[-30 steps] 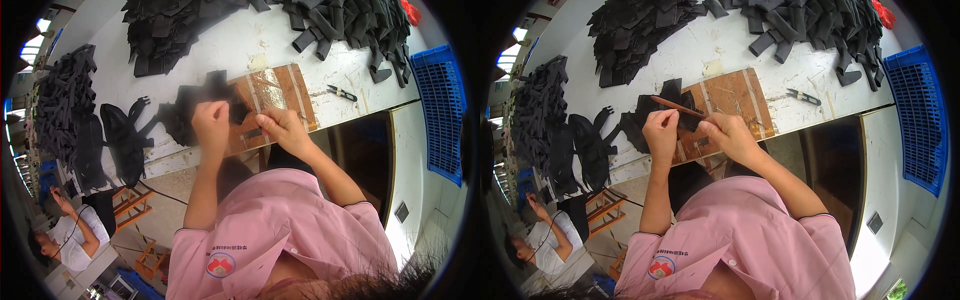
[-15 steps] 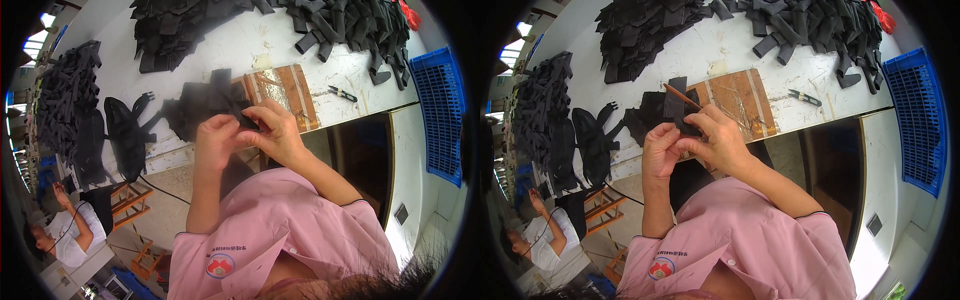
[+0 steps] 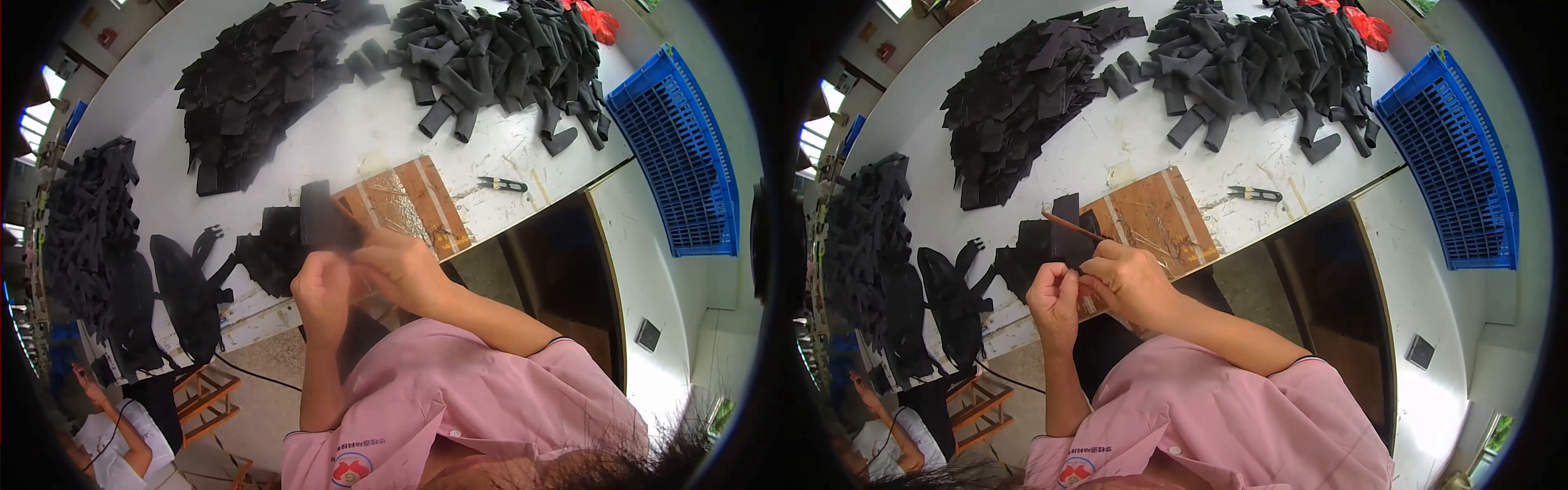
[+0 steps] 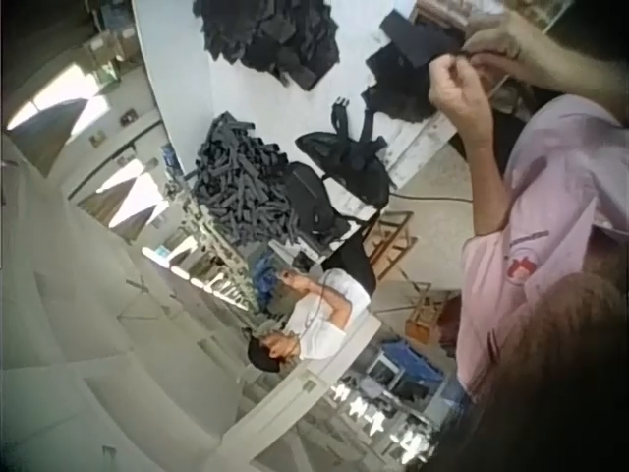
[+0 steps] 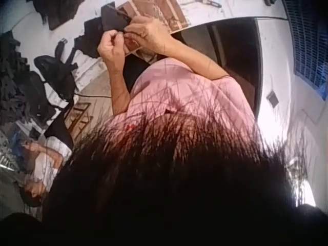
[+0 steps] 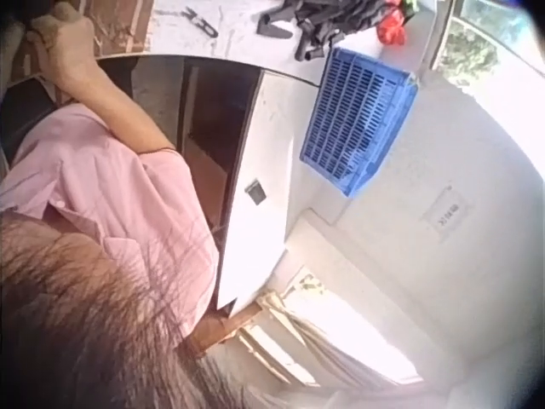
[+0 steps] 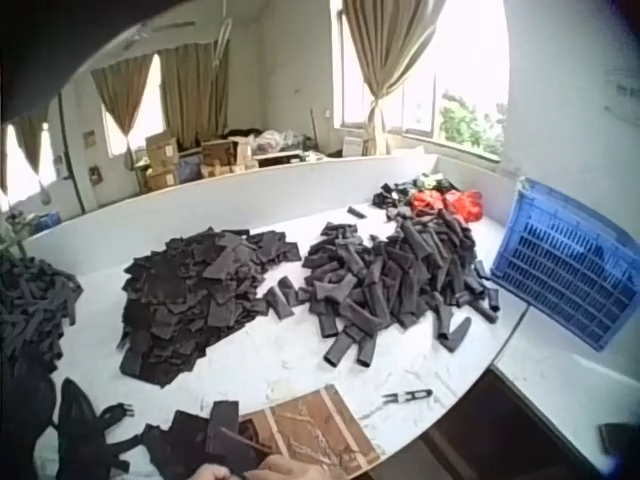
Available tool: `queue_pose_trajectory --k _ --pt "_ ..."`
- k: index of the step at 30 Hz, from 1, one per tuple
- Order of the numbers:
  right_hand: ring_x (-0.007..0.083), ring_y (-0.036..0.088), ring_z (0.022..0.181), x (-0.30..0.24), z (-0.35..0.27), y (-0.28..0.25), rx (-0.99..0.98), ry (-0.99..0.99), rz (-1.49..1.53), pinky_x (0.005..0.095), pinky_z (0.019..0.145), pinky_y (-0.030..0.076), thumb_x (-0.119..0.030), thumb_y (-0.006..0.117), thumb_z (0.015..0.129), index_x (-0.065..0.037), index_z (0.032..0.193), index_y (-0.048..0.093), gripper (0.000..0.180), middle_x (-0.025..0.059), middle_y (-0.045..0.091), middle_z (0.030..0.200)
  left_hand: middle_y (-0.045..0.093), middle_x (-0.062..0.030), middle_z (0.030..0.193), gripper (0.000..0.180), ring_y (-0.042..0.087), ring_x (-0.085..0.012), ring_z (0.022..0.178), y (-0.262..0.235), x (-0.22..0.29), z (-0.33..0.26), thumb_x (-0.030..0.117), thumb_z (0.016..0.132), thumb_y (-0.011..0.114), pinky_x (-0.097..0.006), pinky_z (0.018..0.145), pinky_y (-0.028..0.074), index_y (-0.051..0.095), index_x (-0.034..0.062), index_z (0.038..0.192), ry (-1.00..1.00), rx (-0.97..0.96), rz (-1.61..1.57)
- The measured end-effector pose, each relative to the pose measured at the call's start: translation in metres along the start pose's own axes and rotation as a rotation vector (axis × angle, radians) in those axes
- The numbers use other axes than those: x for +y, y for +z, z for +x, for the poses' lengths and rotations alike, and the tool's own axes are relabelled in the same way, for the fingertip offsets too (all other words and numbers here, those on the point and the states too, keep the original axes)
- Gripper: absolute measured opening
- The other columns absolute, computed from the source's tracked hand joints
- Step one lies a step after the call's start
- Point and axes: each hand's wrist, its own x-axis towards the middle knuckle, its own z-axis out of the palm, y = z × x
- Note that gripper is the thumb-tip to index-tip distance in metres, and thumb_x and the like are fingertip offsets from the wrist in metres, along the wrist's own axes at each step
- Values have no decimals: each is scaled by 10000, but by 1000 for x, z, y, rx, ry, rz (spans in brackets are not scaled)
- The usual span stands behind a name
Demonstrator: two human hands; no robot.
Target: Folding and assembling small pieces of black industrial foam material using a wooden stick for precision.
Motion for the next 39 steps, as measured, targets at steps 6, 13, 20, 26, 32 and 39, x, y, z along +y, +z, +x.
queue_pose_trajectory --k 6,13,20,26,32,39 --pt "220 573 592 7 1 2 -15 65 80 288 518 451 -53 640 648 -35 744 608 102 75 551 659 512 11 607 56 475 -30 469 8 -13 -7 -53 774 529 -168 407 382 507 -11 744 122 180 203" --pt "212 571 593 12 3 6 11 235 293 285 530 441 -76 659 674 6 782 601 147 104 558 643 614 -103 672 178 589 -130 583 12 -2 -6 -18 725 573 -257 542 464 525 -18 897 48 188 236" --pt "285 545 614 15 1 20 105 41 -84 349 527 443 -49 609 674 -10 741 587 81 108 513 683 610 -108 742 333 553 -98 544 13 3 -6 -39 714 568 -183 493 429 450 -11 1024 -43 237 -116" --pt "226 548 592 12 6 17 135 88 132 302 508 442 -21 596 691 0 730 575 50 84 530 668 554 -82 861 347 515 -82 675 -7 0 4 -71 667 488 -166 624 424 440 -8 1005 -341 -154 -1183" --pt "54 383 502 8 -2 21 -125 999 1485 178 450 313 -147 623 782 -72 749 565 100 -32 489 636 553 -91 859 301 521 -90 709 4 -10 4 -91 658 482 -181 657 423 491 -27 952 -183 162 -397" --pt "62 424 535 18 1 20 -193 819 1257 188 471 344 -200 587 816 -89 757 530 139 -30 495 659 557 -116 772 313 368 -26 381 -4 13 -4 -108 712 471 -141 321 247 464 -56 1021 -298 168 -712"
